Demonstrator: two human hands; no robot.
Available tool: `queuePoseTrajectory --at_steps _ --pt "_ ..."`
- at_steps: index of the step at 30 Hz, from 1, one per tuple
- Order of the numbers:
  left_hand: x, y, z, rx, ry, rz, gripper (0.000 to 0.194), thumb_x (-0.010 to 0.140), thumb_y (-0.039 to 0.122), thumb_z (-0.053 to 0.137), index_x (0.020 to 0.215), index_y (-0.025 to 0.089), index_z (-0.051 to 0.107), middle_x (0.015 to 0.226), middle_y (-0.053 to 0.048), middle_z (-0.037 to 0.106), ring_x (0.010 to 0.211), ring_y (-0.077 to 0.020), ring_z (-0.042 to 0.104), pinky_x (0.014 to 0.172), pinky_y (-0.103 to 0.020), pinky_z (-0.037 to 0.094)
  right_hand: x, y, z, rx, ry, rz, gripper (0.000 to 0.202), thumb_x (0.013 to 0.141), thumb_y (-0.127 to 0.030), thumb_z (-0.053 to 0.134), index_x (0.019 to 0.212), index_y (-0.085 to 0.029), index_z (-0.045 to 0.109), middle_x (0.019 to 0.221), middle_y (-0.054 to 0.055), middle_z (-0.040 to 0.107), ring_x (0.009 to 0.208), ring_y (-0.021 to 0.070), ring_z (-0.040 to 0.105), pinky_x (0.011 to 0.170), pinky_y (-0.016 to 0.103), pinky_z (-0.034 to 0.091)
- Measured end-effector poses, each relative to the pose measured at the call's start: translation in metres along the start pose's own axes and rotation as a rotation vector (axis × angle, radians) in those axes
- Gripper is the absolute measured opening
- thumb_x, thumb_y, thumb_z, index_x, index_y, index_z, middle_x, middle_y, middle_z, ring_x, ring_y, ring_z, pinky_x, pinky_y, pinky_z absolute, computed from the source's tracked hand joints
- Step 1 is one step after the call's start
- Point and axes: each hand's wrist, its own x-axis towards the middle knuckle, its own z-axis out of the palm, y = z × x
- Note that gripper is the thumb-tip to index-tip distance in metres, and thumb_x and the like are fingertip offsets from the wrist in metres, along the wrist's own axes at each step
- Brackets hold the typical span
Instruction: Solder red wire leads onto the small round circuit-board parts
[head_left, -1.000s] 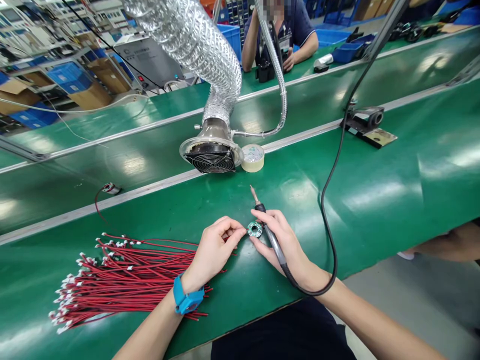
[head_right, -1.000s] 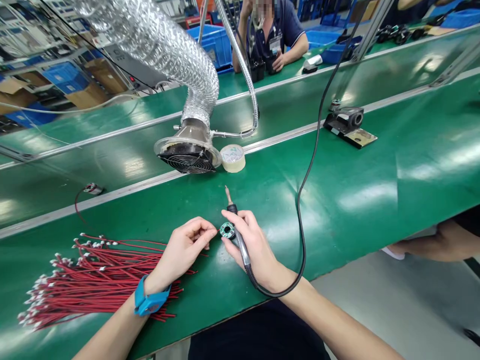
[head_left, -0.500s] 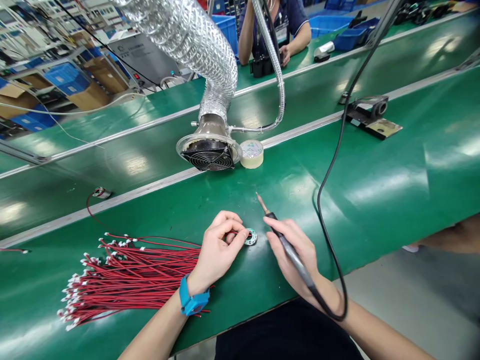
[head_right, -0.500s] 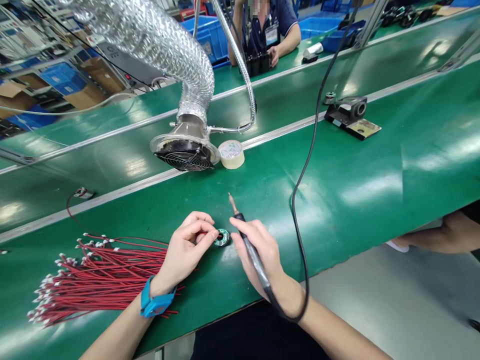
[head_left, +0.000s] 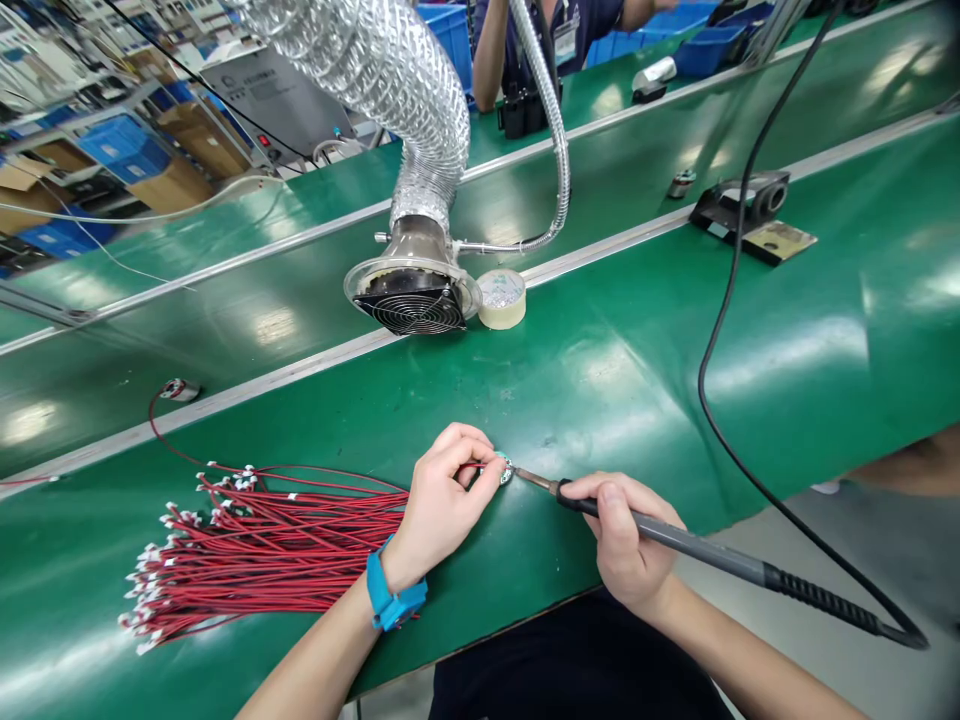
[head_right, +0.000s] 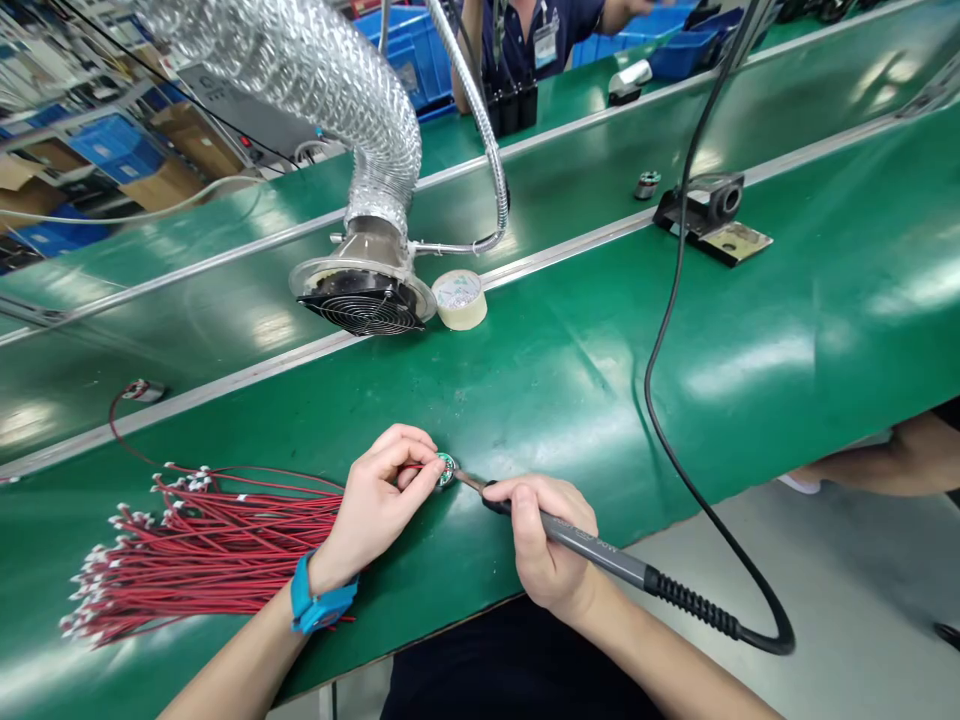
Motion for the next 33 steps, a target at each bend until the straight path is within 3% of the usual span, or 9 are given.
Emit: queuePoseTrajectory --at_steps 5,13,20,33 --pt "0.000 0.002 0.000 0.026 0.012 0.027 0.015 0.094 0.022 0.070 0.079 0.017 0.070 0.094 -0.006 0.066 0.078 -0.0140 0.062 0.061 -0.025 0.042 0.005 -0.003 0.001 -0.005 -0.032 -0.032 0.030 0.104 -0.016 0.049 0.095 -0.025 0.076 0.085 -0.004 0.078 0.070 0.0108 0.072 0.068 0.023 0.057" --pt "0.000 0.004 0.000 0.060 0.026 0.065 0.016 0.093 0.019 0.070 0.078 0.018 0.069 0.092 -0.006 0.066 0.079 -0.0143 0.063 0.063 -0.025 0.043 0.009 -0.009 0.002 -0.050 0.001 -0.072 0.030 0.103 -0.014 0.049 0.091 -0.024 0.076 0.080 -0.005 0.078 0.065 0.0088 0.071 0.065 0.021 0.057" --pt "0.000 0.004 0.001 0.063 0.025 0.058 0.017 0.093 0.019 0.070 0.077 0.017 0.068 0.093 -0.005 0.066 0.064 -0.0086 0.052 0.054 -0.023 0.035 0.001 -0.003 0.001 -0.043 0.059 0.005 0.031 0.103 -0.017 0.048 0.092 -0.025 0.076 0.081 -0.004 0.078 0.070 0.0131 0.075 0.066 0.025 0.059" --pt "-0.001 0.006 0.002 0.146 0.035 0.110 0.016 0.094 0.017 0.068 0.079 0.017 0.066 0.094 -0.003 0.065 0.059 -0.0069 0.044 0.054 -0.023 0.035 0.015 -0.010 0.005 -0.077 0.005 -0.088 0.030 0.102 -0.013 0.050 0.090 -0.022 0.076 0.079 -0.004 0.078 0.066 0.0101 0.074 0.068 0.021 0.060"
